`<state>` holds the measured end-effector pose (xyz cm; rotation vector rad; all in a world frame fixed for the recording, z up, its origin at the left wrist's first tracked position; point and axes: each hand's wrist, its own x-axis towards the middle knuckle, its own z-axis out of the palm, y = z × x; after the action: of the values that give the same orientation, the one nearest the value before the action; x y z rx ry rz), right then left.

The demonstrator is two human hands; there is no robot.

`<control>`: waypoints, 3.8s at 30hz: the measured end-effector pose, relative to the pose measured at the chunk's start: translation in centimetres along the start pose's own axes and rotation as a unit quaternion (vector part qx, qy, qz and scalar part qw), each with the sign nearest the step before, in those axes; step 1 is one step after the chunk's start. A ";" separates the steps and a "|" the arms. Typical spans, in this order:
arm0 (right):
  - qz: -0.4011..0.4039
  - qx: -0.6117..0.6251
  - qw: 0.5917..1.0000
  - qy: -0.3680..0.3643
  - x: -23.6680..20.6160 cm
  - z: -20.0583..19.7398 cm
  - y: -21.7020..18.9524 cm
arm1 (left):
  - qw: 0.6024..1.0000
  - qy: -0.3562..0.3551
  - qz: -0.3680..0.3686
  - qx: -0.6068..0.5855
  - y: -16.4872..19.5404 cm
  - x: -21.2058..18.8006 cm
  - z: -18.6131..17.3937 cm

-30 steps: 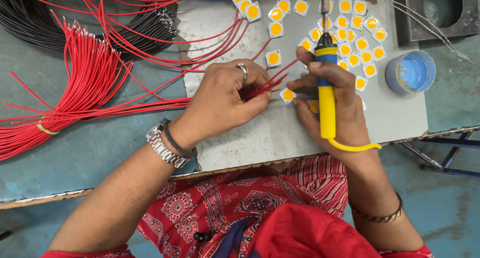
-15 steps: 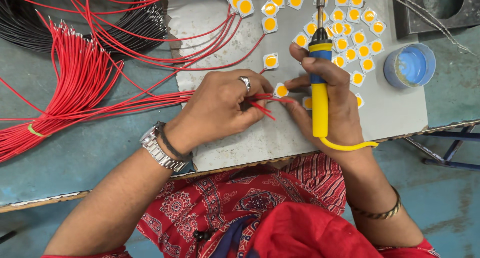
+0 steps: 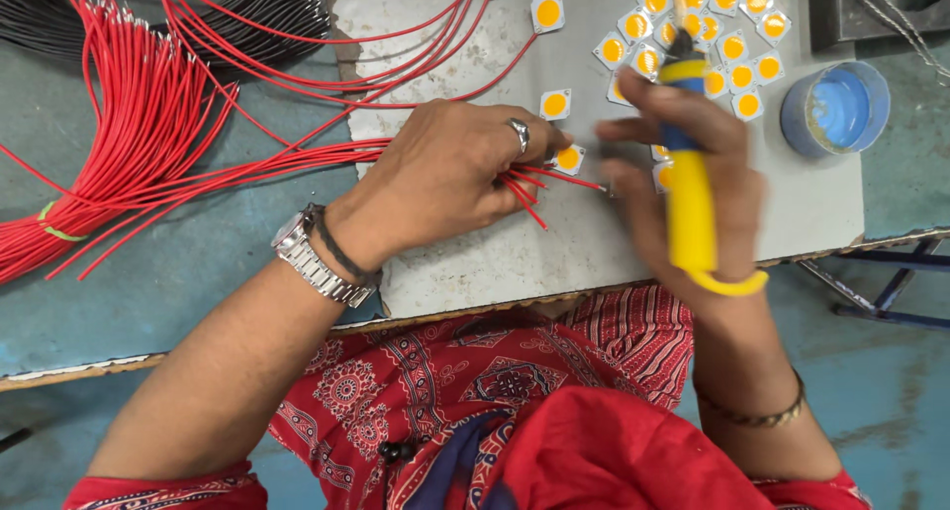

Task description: The person solders red insulated wires onto the contact pads of small LED COB chips on a workbench. They hold a wire against a chip pad with one hand, apply a yellow-handled soldering iron with the other, then set the finished chip aside and repeat with the next chip and wire.

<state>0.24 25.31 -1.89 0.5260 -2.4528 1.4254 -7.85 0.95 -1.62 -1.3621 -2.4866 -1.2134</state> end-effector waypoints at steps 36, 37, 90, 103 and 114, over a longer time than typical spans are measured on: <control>0.137 0.107 0.959 0.225 -4.5 -5.7 -0.2 | 1.000 -0.016 -0.006 -0.013 -0.8 -0.6 0.2; 0.144 0.109 0.957 0.228 -4.5 -5.8 -0.1 | 1.000 -0.017 -0.009 -0.012 -0.7 -0.6 0.2; 0.126 -0.021 0.980 0.154 -4.5 -6.2 -3.5 | 0.999 -0.040 -0.013 0.024 -0.1 0.1 -0.1; 0.107 -0.036 0.983 0.147 -6.2 -7.5 -1.6 | 0.999 -0.042 -0.019 0.024 -0.1 -0.1 0.0; -0.015 0.081 0.988 0.130 -5.2 -5.1 0.0 | 0.985 0.149 -0.035 -0.076 -1.6 -1.0 0.1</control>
<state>5.09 30.69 -1.41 0.3799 -2.1309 1.5801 -8.35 -0.15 -3.10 -1.0337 -2.2901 -1.5240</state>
